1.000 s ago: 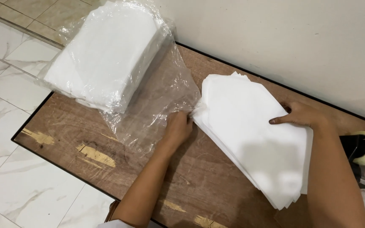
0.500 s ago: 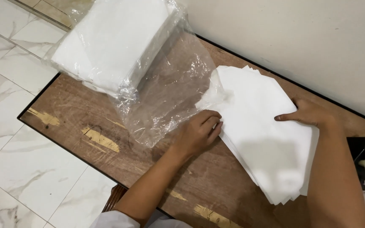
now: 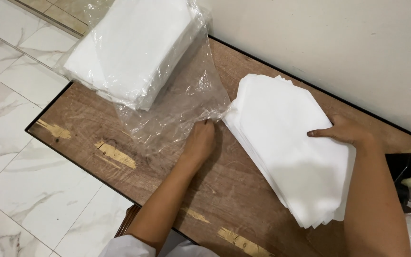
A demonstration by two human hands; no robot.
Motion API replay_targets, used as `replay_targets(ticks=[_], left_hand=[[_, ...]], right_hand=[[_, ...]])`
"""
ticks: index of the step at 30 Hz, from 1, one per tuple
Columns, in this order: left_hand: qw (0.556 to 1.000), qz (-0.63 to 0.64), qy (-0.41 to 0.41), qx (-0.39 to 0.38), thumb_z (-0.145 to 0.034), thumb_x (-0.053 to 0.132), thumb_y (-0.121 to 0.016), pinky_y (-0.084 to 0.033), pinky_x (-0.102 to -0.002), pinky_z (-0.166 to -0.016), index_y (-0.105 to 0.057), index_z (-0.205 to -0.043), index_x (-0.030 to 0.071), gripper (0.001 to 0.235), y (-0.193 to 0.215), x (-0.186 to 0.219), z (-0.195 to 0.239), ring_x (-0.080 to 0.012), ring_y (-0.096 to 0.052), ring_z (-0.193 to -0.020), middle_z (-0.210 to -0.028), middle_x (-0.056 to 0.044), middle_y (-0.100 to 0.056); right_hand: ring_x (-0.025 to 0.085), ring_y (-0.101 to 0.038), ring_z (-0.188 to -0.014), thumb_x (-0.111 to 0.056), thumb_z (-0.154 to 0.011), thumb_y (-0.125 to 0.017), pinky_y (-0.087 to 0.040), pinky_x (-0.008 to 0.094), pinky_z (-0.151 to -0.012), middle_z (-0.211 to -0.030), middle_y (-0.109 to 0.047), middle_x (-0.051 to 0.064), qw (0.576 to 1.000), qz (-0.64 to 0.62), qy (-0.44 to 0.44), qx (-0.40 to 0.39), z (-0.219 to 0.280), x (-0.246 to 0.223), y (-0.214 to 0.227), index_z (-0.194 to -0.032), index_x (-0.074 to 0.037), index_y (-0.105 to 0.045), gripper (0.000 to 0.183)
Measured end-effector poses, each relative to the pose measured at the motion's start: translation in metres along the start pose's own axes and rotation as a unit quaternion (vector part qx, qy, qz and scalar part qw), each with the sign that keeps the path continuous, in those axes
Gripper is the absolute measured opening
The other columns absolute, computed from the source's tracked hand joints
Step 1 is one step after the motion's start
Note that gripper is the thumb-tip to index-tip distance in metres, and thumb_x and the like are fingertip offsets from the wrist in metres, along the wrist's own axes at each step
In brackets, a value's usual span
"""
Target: Folding stacks of white bags and inserting them into clear plastic sleeves for packaging.
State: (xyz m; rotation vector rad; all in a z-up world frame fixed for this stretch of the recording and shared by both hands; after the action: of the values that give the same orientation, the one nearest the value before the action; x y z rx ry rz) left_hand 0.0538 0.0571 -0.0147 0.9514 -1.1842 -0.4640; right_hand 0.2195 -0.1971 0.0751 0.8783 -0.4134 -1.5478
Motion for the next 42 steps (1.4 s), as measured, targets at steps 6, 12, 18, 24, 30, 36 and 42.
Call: replay_targets(ticks=[6,12,18,24,30,36,42], left_hand=[[0.987,-0.122,0.012,-0.102,-0.088,0.007,-0.044,-0.050,-0.053,-0.078,-0.065,-0.094,-0.001,0.023,-0.003,0.000,-0.016,-0.0416,-0.064,-0.091,-0.099,-0.021,-0.066],[0.973,-0.130,0.001,-0.193,-0.091,0.006,-0.042,-0.050,-0.050,-0.085,-0.050,-0.117,-0.008,0.031,0.005,0.017,-0.001,-0.0422,-0.057,-0.104,-0.118,-0.026,-0.054],[0.963,0.230,-0.103,0.093,-0.086,0.011,-0.062,-0.039,-0.033,-0.059,-0.049,-0.081,0.007,0.015,0.047,0.058,0.045,-0.0189,-0.049,-0.065,-0.073,-0.005,-0.054],[0.812,0.556,0.139,-0.111,-0.080,0.030,-0.062,-0.038,-0.039,-0.108,-0.015,-0.141,0.011,0.079,-0.048,0.073,0.078,-0.0198,-0.041,-0.133,-0.146,-0.012,-0.039],[0.687,0.695,0.207,0.046,-0.072,0.016,-0.070,-0.048,-0.033,-0.097,-0.031,-0.130,0.010,0.070,-0.078,0.059,0.074,-0.0183,-0.050,-0.117,-0.132,-0.011,-0.048],[0.617,0.769,0.162,0.021,-0.066,0.019,-0.075,-0.042,-0.035,-0.105,-0.024,-0.140,0.011,0.090,-0.076,0.085,0.067,-0.0207,-0.046,-0.123,-0.135,-0.012,-0.047],[0.498,0.862,-0.042,-0.090,-0.079,0.027,-0.075,-0.047,-0.036,-0.100,-0.040,-0.137,0.007,0.071,-0.112,0.121,0.049,-0.0212,-0.054,-0.118,-0.128,-0.009,-0.056]], right_hand=[[0.027,-0.049,-0.122,-0.033,-0.070,-0.070,-0.038,0.038,-0.101,-0.137,-0.050,0.006,1.000,0.001,-0.005,0.015,-0.007,0.007,0.001,-0.143,-0.015,-0.036,0.083],[0.026,-0.048,-0.124,-0.026,-0.070,-0.070,-0.037,0.039,-0.103,-0.141,-0.047,0.002,1.000,-0.021,-0.004,0.009,0.013,-0.005,-0.001,-0.149,-0.027,-0.025,0.091],[0.022,-0.044,-0.128,-0.024,-0.069,-0.069,-0.035,0.035,-0.105,-0.145,-0.043,-0.003,0.999,-0.014,0.045,0.001,0.007,-0.009,-0.003,-0.150,-0.029,-0.025,0.093],[0.026,-0.058,-0.111,-0.024,-0.071,-0.071,-0.042,0.034,-0.094,-0.126,-0.063,0.007,0.999,-0.027,0.037,0.013,0.010,-0.002,0.001,-0.135,-0.015,-0.053,0.067],[0.020,-0.058,-0.110,-0.013,-0.068,-0.072,-0.044,0.034,-0.094,-0.125,-0.062,0.000,0.985,-0.116,0.118,0.056,0.045,-0.013,0.014,-0.136,-0.019,-0.048,0.072],[0.021,-0.058,-0.112,-0.012,-0.061,-0.078,-0.043,0.035,-0.093,-0.123,-0.064,0.004,0.977,-0.047,0.157,0.133,0.075,-0.003,0.054,-0.128,-0.009,-0.057,0.070],[0.023,-0.058,-0.114,-0.006,-0.059,-0.077,-0.045,0.038,-0.097,-0.124,-0.064,0.007,0.977,-0.042,0.154,0.144,0.093,0.009,0.079,-0.127,-0.007,-0.056,0.072]])
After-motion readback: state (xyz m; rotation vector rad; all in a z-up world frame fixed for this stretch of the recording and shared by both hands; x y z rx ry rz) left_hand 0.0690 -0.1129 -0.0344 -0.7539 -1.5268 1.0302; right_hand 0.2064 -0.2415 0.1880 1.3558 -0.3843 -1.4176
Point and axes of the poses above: each hand's wrist, its own z-axis away from the middle knuckle, its own y-axis out of the back of the hand, x = y × z, the point moved 9 cm from there along -z, towards the middle knuckle
